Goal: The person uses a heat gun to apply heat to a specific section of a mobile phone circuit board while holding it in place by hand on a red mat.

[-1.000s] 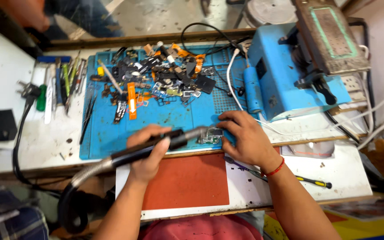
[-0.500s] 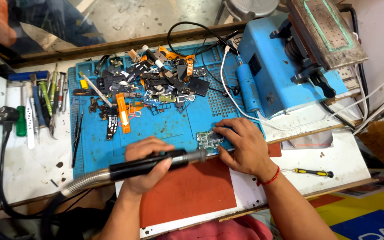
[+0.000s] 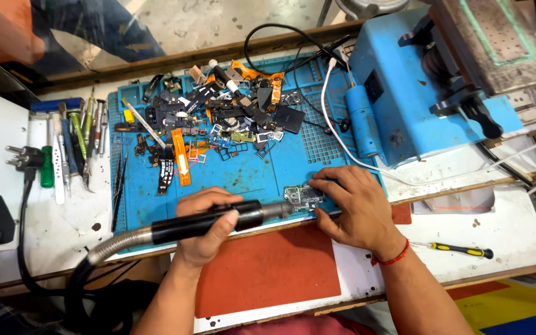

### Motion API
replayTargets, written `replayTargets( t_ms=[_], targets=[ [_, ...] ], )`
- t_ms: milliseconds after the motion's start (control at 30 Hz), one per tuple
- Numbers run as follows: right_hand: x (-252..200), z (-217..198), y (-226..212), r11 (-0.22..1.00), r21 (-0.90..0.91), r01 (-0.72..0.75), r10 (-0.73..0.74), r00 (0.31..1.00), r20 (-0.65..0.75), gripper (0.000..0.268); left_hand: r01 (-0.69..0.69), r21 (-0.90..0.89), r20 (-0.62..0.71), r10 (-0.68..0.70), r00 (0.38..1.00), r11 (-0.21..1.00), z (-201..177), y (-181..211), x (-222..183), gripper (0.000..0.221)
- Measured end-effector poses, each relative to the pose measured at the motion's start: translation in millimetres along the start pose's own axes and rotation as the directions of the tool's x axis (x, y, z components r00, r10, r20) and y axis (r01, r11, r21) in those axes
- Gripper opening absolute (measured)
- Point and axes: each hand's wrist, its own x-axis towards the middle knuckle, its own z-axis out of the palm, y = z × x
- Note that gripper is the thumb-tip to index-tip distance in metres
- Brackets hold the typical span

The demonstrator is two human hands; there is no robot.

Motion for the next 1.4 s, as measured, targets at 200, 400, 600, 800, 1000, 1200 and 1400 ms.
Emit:
replayTargets(
  t_ms=[200,400,600,800,1000,1200,1400],
  targets=[
    [-5.5,-1.9,-0.6,1.0,-0.007,0.02,-0.02,0.999,-0.025,0.04,0.025,0.001,-0.069,-0.025,0.997,1.0,8.5,-1.7,-2.5,0.029],
    [-4.7,-2.3,-2.4,1.0,-0.002,0.019,-0.019,0.999,-0.026,0.039,-0.014,0.109,-0.073,0.022,0.997,0.994,14.0,1.8,-3.4,0.028],
    [-4.3,-3.8,-1.6,1.0,0.019,0.001,-0.001,1.0,-0.005,0.04,-0.032,0.036,-0.011,0.033,0.999,0.999,10.7,2.0,-5.4,0.029],
    [-0.1,-2.4,-2.0,0.999,0.032,-0.005,0.004,1.0,0.023,0.042,-0.048,0.066,-0.023,0.049,0.999,0.997,6.5,-0.8,-5.1,0.03],
    [4.1,1.3,-3.8,1.0,0.007,-0.014,0.014,1.0,0.026,0.042,-0.058,0.045,-0.022,0.059,0.998,0.997,4.1,1.9,-4.4,0.032],
    [2.5,2.3,-4.1,0.999,-0.007,-0.034,0.034,0.999,0.02,0.042,-0.096,0.02,-0.032,0.097,0.995,0.995,4.2,3.6,-1.4,0.033],
    [2.2,2.7,-4.6,0.999,-0.014,-0.03,0.031,0.999,0.031,0.042,-0.078,0.07,-0.091,0.084,0.992,0.994,9.1,5.3,-1.5,0.032]
  ],
)
